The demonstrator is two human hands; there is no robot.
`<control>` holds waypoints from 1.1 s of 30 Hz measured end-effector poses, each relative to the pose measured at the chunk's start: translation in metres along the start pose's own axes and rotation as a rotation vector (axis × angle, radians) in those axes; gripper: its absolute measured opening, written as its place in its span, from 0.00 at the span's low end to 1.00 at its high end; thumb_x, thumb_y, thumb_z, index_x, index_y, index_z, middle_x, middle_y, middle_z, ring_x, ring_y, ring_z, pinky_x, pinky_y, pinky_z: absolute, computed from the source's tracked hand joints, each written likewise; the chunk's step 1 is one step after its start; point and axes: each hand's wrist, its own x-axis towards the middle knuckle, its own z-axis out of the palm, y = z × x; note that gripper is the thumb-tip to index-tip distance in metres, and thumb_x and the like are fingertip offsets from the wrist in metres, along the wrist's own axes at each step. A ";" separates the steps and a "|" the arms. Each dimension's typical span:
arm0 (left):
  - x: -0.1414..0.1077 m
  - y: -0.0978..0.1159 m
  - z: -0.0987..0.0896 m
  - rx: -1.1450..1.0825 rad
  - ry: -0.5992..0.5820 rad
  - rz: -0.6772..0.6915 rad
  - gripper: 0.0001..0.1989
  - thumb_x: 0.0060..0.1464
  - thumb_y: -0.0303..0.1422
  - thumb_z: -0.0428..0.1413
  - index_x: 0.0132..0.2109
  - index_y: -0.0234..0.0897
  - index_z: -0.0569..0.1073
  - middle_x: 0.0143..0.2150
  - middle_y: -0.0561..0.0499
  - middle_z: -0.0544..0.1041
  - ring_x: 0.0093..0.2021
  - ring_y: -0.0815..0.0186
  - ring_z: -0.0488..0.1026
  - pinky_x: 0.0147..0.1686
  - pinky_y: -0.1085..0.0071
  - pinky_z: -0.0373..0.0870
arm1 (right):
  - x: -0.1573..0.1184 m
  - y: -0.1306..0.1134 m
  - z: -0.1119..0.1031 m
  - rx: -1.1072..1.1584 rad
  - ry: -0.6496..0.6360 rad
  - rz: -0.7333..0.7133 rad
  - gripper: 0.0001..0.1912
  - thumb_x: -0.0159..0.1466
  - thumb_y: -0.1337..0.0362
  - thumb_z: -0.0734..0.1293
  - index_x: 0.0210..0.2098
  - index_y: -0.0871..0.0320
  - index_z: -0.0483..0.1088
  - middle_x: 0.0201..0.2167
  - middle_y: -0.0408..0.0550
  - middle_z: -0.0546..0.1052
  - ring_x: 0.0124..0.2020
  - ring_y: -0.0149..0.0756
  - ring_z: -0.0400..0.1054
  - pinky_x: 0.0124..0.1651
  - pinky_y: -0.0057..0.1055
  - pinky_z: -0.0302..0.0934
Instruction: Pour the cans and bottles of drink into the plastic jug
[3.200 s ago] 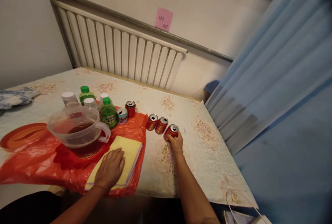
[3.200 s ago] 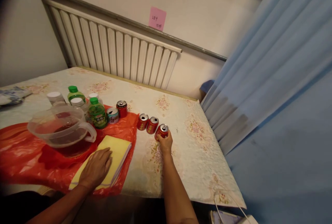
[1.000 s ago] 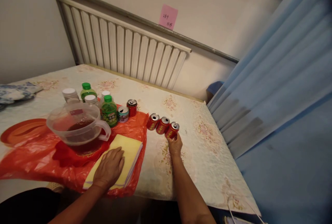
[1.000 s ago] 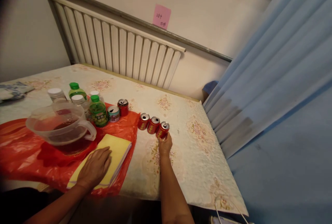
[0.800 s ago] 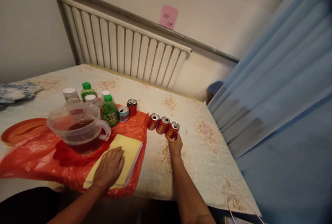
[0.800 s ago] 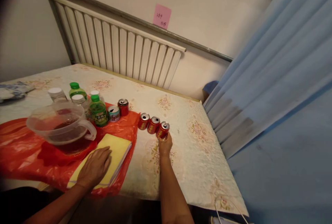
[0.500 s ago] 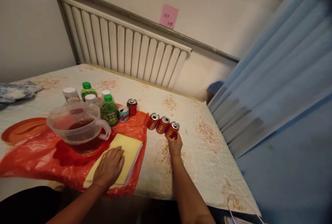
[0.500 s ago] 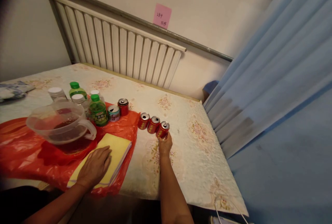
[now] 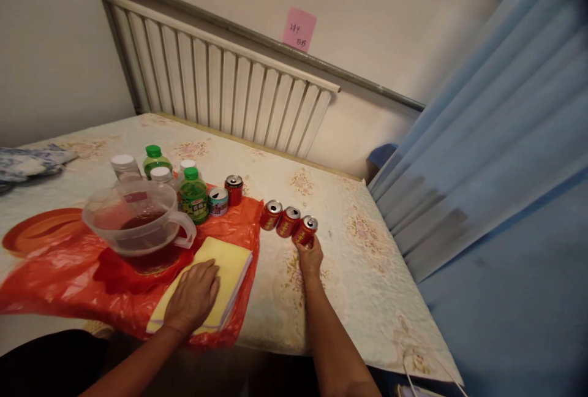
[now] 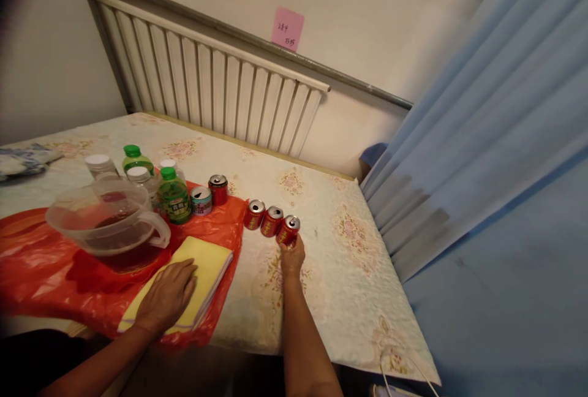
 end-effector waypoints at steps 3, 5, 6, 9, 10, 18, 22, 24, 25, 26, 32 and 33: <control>0.000 0.000 0.000 -0.001 -0.001 -0.002 0.16 0.64 0.36 0.47 0.50 0.34 0.73 0.54 0.39 0.76 0.54 0.51 0.71 0.56 0.52 0.65 | 0.000 -0.002 -0.001 -0.002 -0.010 -0.010 0.23 0.50 0.57 0.70 0.44 0.57 0.72 0.39 0.50 0.81 0.38 0.42 0.74 0.42 0.34 0.66; 0.000 0.000 0.000 -0.002 0.000 -0.003 0.16 0.64 0.36 0.46 0.50 0.34 0.74 0.54 0.38 0.76 0.54 0.51 0.71 0.56 0.52 0.65 | 0.000 -0.003 -0.001 -0.008 -0.013 -0.013 0.22 0.50 0.57 0.70 0.43 0.57 0.73 0.38 0.49 0.81 0.36 0.42 0.73 0.42 0.34 0.66; 0.000 0.000 0.000 -0.003 0.001 -0.004 0.16 0.64 0.36 0.46 0.50 0.34 0.74 0.54 0.38 0.76 0.54 0.51 0.71 0.56 0.51 0.65 | 0.000 -0.003 -0.001 -0.011 -0.011 -0.012 0.22 0.50 0.57 0.70 0.43 0.57 0.72 0.38 0.49 0.80 0.36 0.42 0.73 0.42 0.34 0.66; 0.000 0.000 0.000 -0.008 0.005 -0.004 0.16 0.64 0.36 0.46 0.50 0.34 0.74 0.54 0.38 0.76 0.54 0.51 0.71 0.56 0.51 0.65 | 0.000 -0.001 -0.001 -0.014 -0.010 -0.010 0.23 0.50 0.57 0.70 0.44 0.58 0.72 0.39 0.51 0.80 0.37 0.43 0.73 0.43 0.35 0.66; 0.000 0.000 0.000 -0.011 0.006 -0.003 0.16 0.64 0.36 0.46 0.50 0.34 0.74 0.54 0.38 0.76 0.54 0.51 0.72 0.56 0.51 0.65 | 0.001 -0.001 -0.001 -0.012 -0.011 -0.010 0.23 0.50 0.57 0.70 0.44 0.58 0.72 0.39 0.51 0.80 0.38 0.43 0.73 0.43 0.35 0.66; 0.001 0.000 -0.001 -0.019 -0.003 -0.005 0.17 0.64 0.36 0.46 0.50 0.33 0.74 0.54 0.37 0.76 0.54 0.51 0.71 0.56 0.51 0.65 | 0.001 0.001 0.000 -0.003 -0.015 -0.015 0.22 0.51 0.56 0.70 0.44 0.57 0.72 0.38 0.49 0.80 0.37 0.41 0.73 0.43 0.34 0.66; 0.001 0.001 -0.001 -0.040 0.004 -0.015 0.16 0.63 0.36 0.47 0.50 0.35 0.74 0.54 0.38 0.76 0.54 0.51 0.72 0.56 0.51 0.66 | 0.001 0.001 0.000 -0.007 -0.011 -0.008 0.23 0.51 0.56 0.70 0.45 0.57 0.72 0.39 0.49 0.80 0.37 0.42 0.73 0.43 0.35 0.66; 0.001 0.001 -0.001 -0.052 0.010 -0.015 0.16 0.63 0.36 0.47 0.50 0.35 0.74 0.54 0.38 0.76 0.54 0.51 0.72 0.56 0.51 0.66 | 0.001 0.001 -0.001 -0.012 -0.012 -0.004 0.23 0.50 0.57 0.70 0.45 0.58 0.72 0.40 0.50 0.80 0.38 0.43 0.73 0.44 0.35 0.66; 0.001 0.001 -0.002 -0.056 0.012 -0.016 0.16 0.63 0.36 0.47 0.50 0.35 0.75 0.54 0.38 0.77 0.54 0.50 0.72 0.56 0.51 0.66 | 0.001 0.000 -0.001 -0.014 -0.013 -0.003 0.23 0.50 0.57 0.70 0.45 0.58 0.72 0.40 0.50 0.80 0.38 0.43 0.73 0.44 0.36 0.66; 0.001 0.001 -0.002 -0.058 0.012 -0.017 0.16 0.63 0.37 0.47 0.50 0.35 0.75 0.54 0.38 0.77 0.53 0.50 0.72 0.55 0.51 0.66 | 0.000 0.000 -0.001 -0.015 -0.014 -0.003 0.23 0.50 0.57 0.70 0.45 0.58 0.72 0.40 0.50 0.80 0.39 0.43 0.73 0.44 0.36 0.66; 0.001 0.002 -0.003 -0.033 -0.001 -0.014 0.16 0.64 0.37 0.46 0.50 0.34 0.74 0.54 0.38 0.76 0.54 0.50 0.72 0.56 0.51 0.65 | 0.000 -0.001 -0.001 -0.006 -0.022 -0.012 0.22 0.51 0.57 0.70 0.44 0.57 0.73 0.39 0.48 0.81 0.40 0.43 0.73 0.43 0.34 0.66; 0.001 0.002 -0.003 -0.033 -0.001 -0.014 0.16 0.64 0.36 0.46 0.50 0.34 0.74 0.54 0.38 0.76 0.54 0.51 0.72 0.56 0.51 0.65 | 0.000 0.000 -0.001 -0.006 -0.022 -0.012 0.22 0.51 0.57 0.70 0.44 0.57 0.73 0.39 0.48 0.81 0.40 0.44 0.73 0.42 0.34 0.66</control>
